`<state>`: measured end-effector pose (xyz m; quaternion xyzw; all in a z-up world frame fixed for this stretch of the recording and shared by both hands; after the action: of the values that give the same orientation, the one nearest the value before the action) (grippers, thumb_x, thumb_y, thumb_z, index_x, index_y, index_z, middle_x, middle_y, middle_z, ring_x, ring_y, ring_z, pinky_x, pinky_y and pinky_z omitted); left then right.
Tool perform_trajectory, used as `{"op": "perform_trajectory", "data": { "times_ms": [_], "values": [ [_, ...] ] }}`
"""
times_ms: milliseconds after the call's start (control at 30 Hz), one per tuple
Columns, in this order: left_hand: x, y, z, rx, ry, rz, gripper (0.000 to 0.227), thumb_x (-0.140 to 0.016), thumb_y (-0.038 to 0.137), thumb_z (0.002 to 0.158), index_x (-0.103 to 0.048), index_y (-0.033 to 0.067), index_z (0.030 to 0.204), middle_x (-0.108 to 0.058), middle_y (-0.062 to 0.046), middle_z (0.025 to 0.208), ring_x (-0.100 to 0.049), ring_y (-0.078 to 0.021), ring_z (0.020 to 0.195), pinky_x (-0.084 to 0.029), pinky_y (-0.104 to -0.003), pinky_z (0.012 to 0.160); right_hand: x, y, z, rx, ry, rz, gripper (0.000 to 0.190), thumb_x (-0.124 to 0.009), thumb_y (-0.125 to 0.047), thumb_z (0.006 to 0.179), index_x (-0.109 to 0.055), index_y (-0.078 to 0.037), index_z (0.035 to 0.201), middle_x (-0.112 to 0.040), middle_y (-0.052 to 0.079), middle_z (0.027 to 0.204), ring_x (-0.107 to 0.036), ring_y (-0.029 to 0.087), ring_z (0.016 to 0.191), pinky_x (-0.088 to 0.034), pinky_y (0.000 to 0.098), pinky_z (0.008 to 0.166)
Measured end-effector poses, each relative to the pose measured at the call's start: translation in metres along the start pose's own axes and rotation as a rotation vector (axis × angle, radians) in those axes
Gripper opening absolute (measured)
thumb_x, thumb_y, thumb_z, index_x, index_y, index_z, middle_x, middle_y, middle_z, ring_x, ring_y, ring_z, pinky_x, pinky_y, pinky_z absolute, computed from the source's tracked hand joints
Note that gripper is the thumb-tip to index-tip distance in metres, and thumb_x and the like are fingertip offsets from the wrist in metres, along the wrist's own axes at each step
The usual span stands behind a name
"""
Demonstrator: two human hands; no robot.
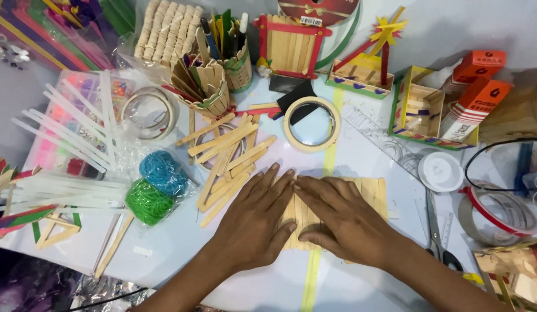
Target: Assembling and trimming popsicle sticks using masking tape and scissors to create a craft structure.
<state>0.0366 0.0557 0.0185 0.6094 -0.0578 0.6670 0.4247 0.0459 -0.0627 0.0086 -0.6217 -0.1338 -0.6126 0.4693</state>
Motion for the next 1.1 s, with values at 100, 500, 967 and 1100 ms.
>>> {"op": "perform_trajectory", "data": {
  "times_ms": [100, 500, 967, 1100],
  "values": [
    [0.0014, -0.0009, -0.0011, 0.018, 0.002, -0.023, 0.061, -0.051, 0.030, 0.102, -0.044, -0.0083, 0.149, -0.044, -0.025, 0.158, -0.031, -0.0424, 0.153, -0.028, -0.053, 0.123, -0.0046, 0.0047, -0.0019, -0.025, -0.006, -0.024, 0.078, -0.074, -0.052, 0.090, -0.050, -0.003, 0.146, -0.047, 0.016, 0.155, -0.050, 0.036, 0.125, -0.042, 0.0471, 0.102],
    [-0.0012, -0.0036, -0.0034, 0.005, 0.009, 0.027, 0.066, -0.054, 0.035, 0.102, -0.040, -0.0077, 0.151, -0.045, -0.024, 0.159, -0.033, -0.0429, 0.152, -0.028, -0.054, 0.124, -0.0043, 0.0010, 0.0016, -0.010, -0.008, -0.092, 0.079, -0.072, -0.054, 0.091, -0.050, -0.002, 0.147, -0.044, 0.015, 0.160, -0.051, 0.035, 0.126, -0.041, 0.0490, 0.104],
    [0.0004, -0.0028, -0.0044, 0.006, 0.022, 0.039, 0.067, -0.054, 0.036, 0.102, -0.041, -0.0066, 0.152, -0.046, -0.023, 0.158, -0.033, -0.0422, 0.152, -0.027, -0.055, 0.123, -0.0064, 0.0019, 0.0029, 0.022, -0.041, -0.131, 0.081, -0.065, -0.059, 0.094, -0.043, -0.009, 0.154, -0.035, 0.008, 0.167, -0.052, 0.031, 0.121, -0.042, 0.0450, 0.096],
    [-0.0001, -0.0045, -0.0046, 0.015, 0.013, 0.013, 0.069, -0.053, 0.037, 0.102, -0.038, -0.0070, 0.153, -0.045, -0.023, 0.159, -0.032, -0.0423, 0.153, -0.026, -0.055, 0.123, -0.0058, 0.0017, 0.0050, 0.020, -0.056, -0.131, 0.073, -0.065, -0.060, 0.093, -0.050, -0.013, 0.147, -0.036, 0.005, 0.166, -0.052, 0.030, 0.118, -0.042, 0.0429, 0.091]
  ]
}}
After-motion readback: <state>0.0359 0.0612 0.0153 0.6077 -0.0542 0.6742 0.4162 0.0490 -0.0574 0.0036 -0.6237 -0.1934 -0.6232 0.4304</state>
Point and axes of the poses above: each hand's wrist, its own z-axis towards the middle knuckle, its own x-axis out of the back of the hand, y = z × x, the point moved 9 cm from there along z, towards the middle knuckle
